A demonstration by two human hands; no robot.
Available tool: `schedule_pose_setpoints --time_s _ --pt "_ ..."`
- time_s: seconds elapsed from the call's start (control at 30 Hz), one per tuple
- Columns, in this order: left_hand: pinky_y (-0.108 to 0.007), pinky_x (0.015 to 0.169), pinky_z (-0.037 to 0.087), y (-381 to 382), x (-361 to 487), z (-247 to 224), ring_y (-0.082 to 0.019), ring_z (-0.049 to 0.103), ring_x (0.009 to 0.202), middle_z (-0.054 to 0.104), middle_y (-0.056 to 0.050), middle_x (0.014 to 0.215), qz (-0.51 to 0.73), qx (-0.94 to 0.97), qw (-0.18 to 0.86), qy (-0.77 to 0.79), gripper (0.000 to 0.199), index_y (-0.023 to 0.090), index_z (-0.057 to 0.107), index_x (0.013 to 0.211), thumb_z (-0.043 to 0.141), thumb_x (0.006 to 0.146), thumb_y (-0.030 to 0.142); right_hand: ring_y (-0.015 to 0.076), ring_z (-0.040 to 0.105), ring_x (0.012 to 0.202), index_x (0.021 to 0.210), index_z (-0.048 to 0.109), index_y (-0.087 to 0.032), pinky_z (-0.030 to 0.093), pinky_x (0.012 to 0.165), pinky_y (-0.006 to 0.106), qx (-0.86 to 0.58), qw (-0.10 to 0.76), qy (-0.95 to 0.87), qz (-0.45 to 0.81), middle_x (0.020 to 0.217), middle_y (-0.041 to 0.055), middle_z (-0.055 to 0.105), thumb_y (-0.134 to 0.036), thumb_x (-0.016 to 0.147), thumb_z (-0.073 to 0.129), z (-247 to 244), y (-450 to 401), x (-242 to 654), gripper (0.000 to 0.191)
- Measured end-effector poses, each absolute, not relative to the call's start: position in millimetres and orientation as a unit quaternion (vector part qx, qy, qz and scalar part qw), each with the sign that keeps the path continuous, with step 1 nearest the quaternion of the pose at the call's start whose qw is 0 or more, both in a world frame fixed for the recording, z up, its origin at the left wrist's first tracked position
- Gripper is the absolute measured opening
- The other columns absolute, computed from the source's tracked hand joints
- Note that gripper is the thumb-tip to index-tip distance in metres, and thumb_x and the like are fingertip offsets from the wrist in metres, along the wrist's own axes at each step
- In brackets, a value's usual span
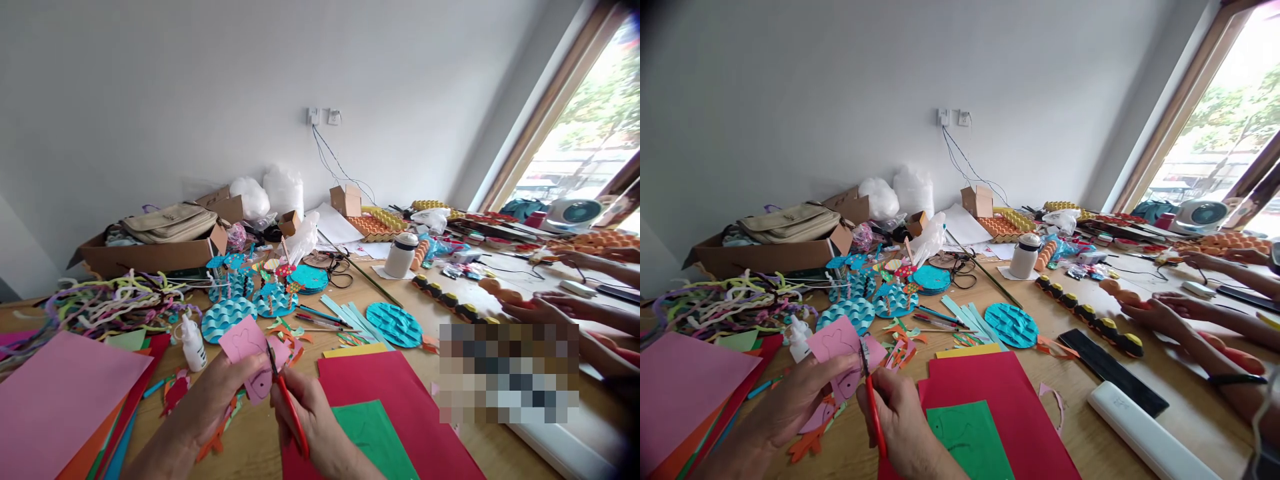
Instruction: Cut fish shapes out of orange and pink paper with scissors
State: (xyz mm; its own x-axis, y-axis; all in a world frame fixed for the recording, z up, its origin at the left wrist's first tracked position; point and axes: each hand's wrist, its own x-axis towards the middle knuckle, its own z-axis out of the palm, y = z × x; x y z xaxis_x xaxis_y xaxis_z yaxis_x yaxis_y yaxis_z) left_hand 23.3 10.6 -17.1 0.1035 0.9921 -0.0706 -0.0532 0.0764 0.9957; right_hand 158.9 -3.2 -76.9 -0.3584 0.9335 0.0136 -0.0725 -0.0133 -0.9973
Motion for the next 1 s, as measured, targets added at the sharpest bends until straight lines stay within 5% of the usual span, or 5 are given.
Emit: schedule_pose_setpoints --time_s 0.47,0.63,0.8,1.0 --pt "-0.026 0.06 0.04 21.8 24.3 -36.3 -0.015 0.045 0.062 0.053 0.003 0.063 0.449 0.47 0.594 0.475 0.015 0.019 0.058 0.066 0.065 0.067 0.032 0.0058 0.031 0.043 0.063 0.041 -0.019 0.026 0.037 0.016 -0.399 0.428 -0.572 0.574 0.054 -0.007 0.031 -0.069 0.078 0.047 -77.9 1.3 160.5 0.052" --pt "-0.025 0.063 0.04 25.2 21.8 -42.5 -0.014 0.046 0.064 0.053 0.004 0.064 0.444 0.472 0.587 0.485 0.015 0.02 0.057 0.067 0.063 0.07 0.033 0.0065 0.032 0.035 0.064 0.043 -0.02 0.024 0.033 0.017 -0.429 0.424 -0.514 0.61 0.043 -0.0091 0.033 -0.073 0.073 0.048 -85.8 10.1 158.5 0.054" --pt "-0.025 0.065 0.04 27.6 14.6 -37.0 -0.015 0.048 0.066 0.056 0.003 0.067 0.415 0.528 0.551 0.495 0.016 0.02 0.059 0.068 0.062 0.072 0.036 0.0075 0.035 0.033 0.065 0.044 -0.02 0.026 0.035 0.019 -0.436 0.437 -0.504 0.605 0.039 -0.0082 0.039 -0.067 0.075 0.049 -82.3 21.4 168.5 0.049" --pt "-0.024 0.059 0.039 35.9 13.9 -28.3 -0.015 0.049 0.059 0.058 0.004 0.06 0.387 0.587 0.522 0.484 0.012 0.021 0.062 0.063 0.07 0.063 0.029 0.0101 0.048 0.057 0.075 0.048 -0.019 0.037 0.052 0.021 -0.424 0.496 -0.514 0.557 0.067 -0.0041 0.054 -0.044 0.063 0.072 -45.6 26.2 182.7 0.037"
